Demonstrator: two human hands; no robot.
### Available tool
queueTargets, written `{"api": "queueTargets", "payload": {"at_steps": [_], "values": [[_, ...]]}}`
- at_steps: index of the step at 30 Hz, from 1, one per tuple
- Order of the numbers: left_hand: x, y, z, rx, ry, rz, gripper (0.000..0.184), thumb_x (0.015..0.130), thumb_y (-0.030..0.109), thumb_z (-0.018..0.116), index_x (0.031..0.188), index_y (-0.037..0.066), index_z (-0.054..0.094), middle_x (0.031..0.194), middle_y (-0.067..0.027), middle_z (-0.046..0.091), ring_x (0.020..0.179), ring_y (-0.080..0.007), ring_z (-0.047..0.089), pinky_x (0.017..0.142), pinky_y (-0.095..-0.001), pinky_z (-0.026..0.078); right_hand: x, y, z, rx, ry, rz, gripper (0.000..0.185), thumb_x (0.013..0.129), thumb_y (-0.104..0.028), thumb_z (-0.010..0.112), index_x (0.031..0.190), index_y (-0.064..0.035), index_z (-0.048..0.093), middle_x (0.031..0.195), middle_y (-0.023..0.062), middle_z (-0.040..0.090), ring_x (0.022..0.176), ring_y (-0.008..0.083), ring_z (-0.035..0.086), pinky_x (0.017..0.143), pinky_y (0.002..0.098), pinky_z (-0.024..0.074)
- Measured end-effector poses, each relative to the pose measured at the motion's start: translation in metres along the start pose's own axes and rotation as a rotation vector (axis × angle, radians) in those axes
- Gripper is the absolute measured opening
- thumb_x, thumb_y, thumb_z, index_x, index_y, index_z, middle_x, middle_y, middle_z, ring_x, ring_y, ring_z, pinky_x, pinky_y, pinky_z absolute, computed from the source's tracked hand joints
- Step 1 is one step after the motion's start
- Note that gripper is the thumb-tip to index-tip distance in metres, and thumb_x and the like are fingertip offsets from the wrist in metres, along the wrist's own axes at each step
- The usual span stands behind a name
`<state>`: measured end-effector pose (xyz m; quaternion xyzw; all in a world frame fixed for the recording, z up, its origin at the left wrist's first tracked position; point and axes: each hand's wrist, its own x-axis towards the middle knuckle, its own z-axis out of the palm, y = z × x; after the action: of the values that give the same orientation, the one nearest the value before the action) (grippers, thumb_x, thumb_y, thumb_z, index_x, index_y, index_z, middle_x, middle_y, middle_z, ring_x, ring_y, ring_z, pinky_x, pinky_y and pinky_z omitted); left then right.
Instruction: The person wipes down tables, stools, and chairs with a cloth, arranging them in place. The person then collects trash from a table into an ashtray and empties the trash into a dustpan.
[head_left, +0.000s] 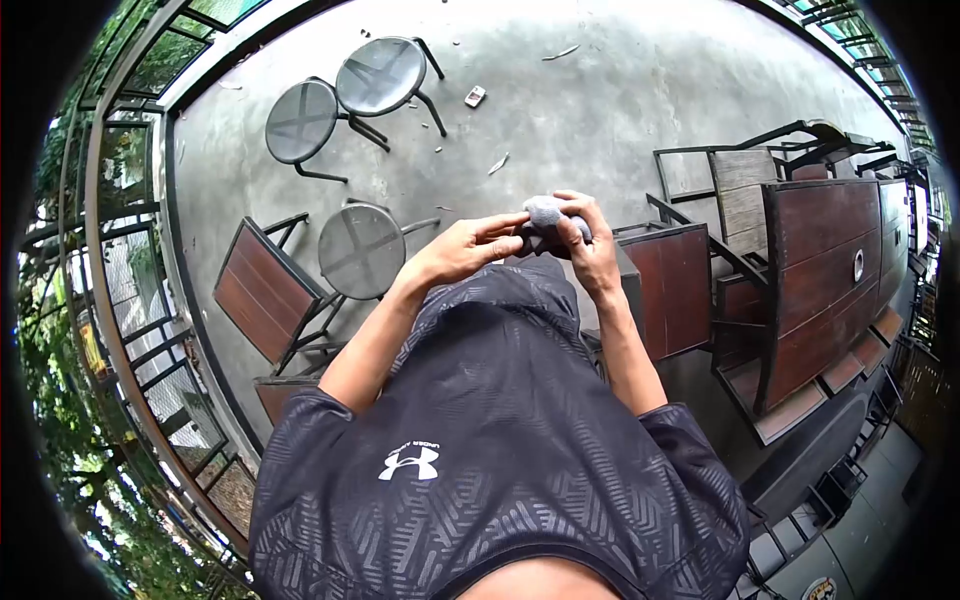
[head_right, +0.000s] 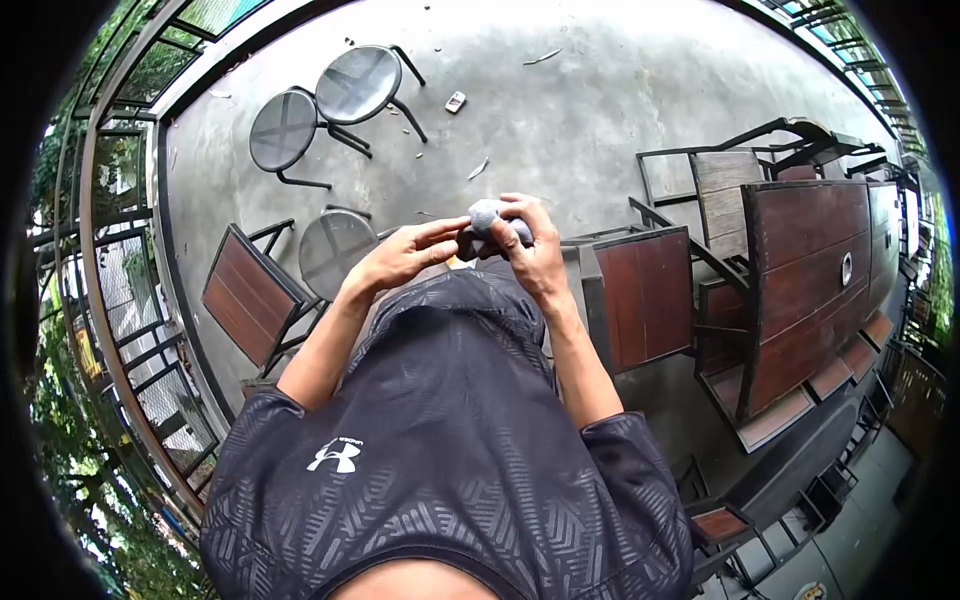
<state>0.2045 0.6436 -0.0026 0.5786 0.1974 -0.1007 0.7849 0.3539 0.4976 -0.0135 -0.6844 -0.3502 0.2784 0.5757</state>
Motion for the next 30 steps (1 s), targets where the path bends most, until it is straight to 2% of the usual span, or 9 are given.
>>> {"api": "queueTargets", "payload": {"at_steps": [2, 7, 10, 15, 16, 18, 22, 27, 30], "values": [[0.019, 0.006, -0.02, -0.053, -0.034, -0.053, 0.046, 0.089, 0.024, 0.054, 0.13, 0.005, 0.042, 0.123, -0.0064, 0.05, 0.111, -0.0137, 0.046, 0.095, -0.0281, 0.035, 0.031, 0.011, 0.003, 0.127, 0.033, 0.123, 0.025, 0.079, -0.024, 0.066, 0.084, -0.0015, 0.056, 0.105, 0.0136, 0.056, 0.095, 0.0218, 0.054, 0.08, 0.0311, 0.0426], [0.071, 0.015, -0.071, -0.028, -0.034, -0.07, 0.048, 0.089, 0.024, 0.054, 0.132, 0.006, 0.039, 0.126, -0.0068, 0.048, 0.112, -0.0139, 0.046, 0.096, -0.0286, 0.035, 0.117, 0.047, 0.006, 0.147, -0.049, 0.241, 0.021, 0.08, -0.019, 0.063, 0.076, -0.0001, 0.056, 0.102, 0.0106, 0.059, 0.09, 0.0174, 0.054, 0.078, 0.0297, 0.0421], [0.105, 0.028, -0.109, -0.084, 0.051, -0.01, 0.051, 0.089, 0.024, 0.055, 0.133, 0.005, 0.037, 0.127, -0.007, 0.047, 0.113, -0.0147, 0.046, 0.097, -0.0292, 0.035, 0.188, 0.058, 0.014, 0.247, -0.099, 0.369, 0.021, 0.08, -0.016, 0.063, 0.069, -0.0002, 0.055, 0.097, 0.0074, 0.061, 0.084, 0.0143, 0.054, 0.076, 0.0289, 0.0425], [0.138, 0.071, -0.172, -0.074, 0.233, 0.052, 0.052, 0.089, 0.028, 0.053, 0.132, 0.004, 0.037, 0.127, -0.0086, 0.048, 0.113, -0.0176, 0.047, 0.096, -0.0302, 0.036, 0.305, 0.062, 0.033, 0.281, -0.243, 0.474, 0.02, 0.078, -0.016, 0.064, 0.068, -0.001, 0.055, 0.093, 0.0053, 0.061, 0.081, 0.0118, 0.054, 0.074, 0.027, 0.043], [0.142, 0.071, -0.186, -0.127, 0.347, 0.038, 0.051, 0.09, 0.029, 0.052, 0.131, 0.004, 0.038, 0.126, -0.0094, 0.049, 0.112, -0.0185, 0.048, 0.095, -0.0307, 0.037, 0.325, 0.063, 0.038, 0.242, -0.262, 0.451, 0.02, 0.078, -0.016, 0.064, 0.068, -0.0012, 0.055, 0.094, 0.006, 0.061, 0.082, 0.012, 0.054, 0.074, 0.0261, 0.0426], [0.146, 0.062, -0.213, -0.243, 0.582, 0.009, 0.048, 0.09, 0.032, 0.05, 0.128, 0.003, 0.04, 0.123, -0.0108, 0.05, 0.11, -0.0203, 0.05, 0.092, -0.0318, 0.04, 0.364, 0.064, 0.05, 0.16, -0.312, 0.405, 0.022, 0.079, -0.018, 0.063, 0.067, -0.0015, 0.055, 0.096, 0.0076, 0.061, 0.084, 0.0124, 0.054, 0.075, 0.0244, 0.0419], [0.14, 0.026, -0.263, -0.475, 0.902, -0.085, 0.045, 0.091, 0.033, 0.048, 0.125, 0.004, 0.043, 0.119, -0.012, 0.052, 0.106, -0.0212, 0.052, 0.088, -0.0331, 0.043, 0.425, 0.082, 0.077, 0.159, -0.375, 0.429, 0.02, 0.08, -0.018, 0.062, 0.069, -0.0017, 0.057, 0.093, 0.0057, 0.061, 0.079, 0.0107, 0.053, 0.071, 0.0234, 0.0421], [0.126, -0.025, -0.327, -0.614, 1.029, -0.181, 0.044, 0.09, 0.033, 0.049, 0.124, 0.005, 0.043, 0.118, -0.012, 0.053, 0.105, -0.0216, 0.053, 0.086, -0.0343, 0.044, 0.472, 0.126, 0.119, 0.114, -0.45, 0.619, 0.016, 0.078, -0.016, 0.063, 0.073, -0.0019, 0.06, 0.083, 0.0025, 0.061, 0.076, 0.009, 0.053, 0.067, 0.0254, 0.0436], [0.125, -0.069, -0.383, -0.628, 1.104, -0.356, 0.045, 0.088, 0.032, 0.053, 0.122, 0.004, 0.046, 0.114, -0.0122, 0.055, 0.102, -0.0193, 0.054, 0.083, -0.032, 0.045, 0.486, 0.17, 0.154, 0.176, -0.418, 0.829, 0.015, 0.081, -0.017, 0.059, 0.078, -0.0027, 0.059, 0.084, 0.0029, 0.061, 0.074, 0.0091, 0.053, 0.068, 0.023, 0.0424]]}}
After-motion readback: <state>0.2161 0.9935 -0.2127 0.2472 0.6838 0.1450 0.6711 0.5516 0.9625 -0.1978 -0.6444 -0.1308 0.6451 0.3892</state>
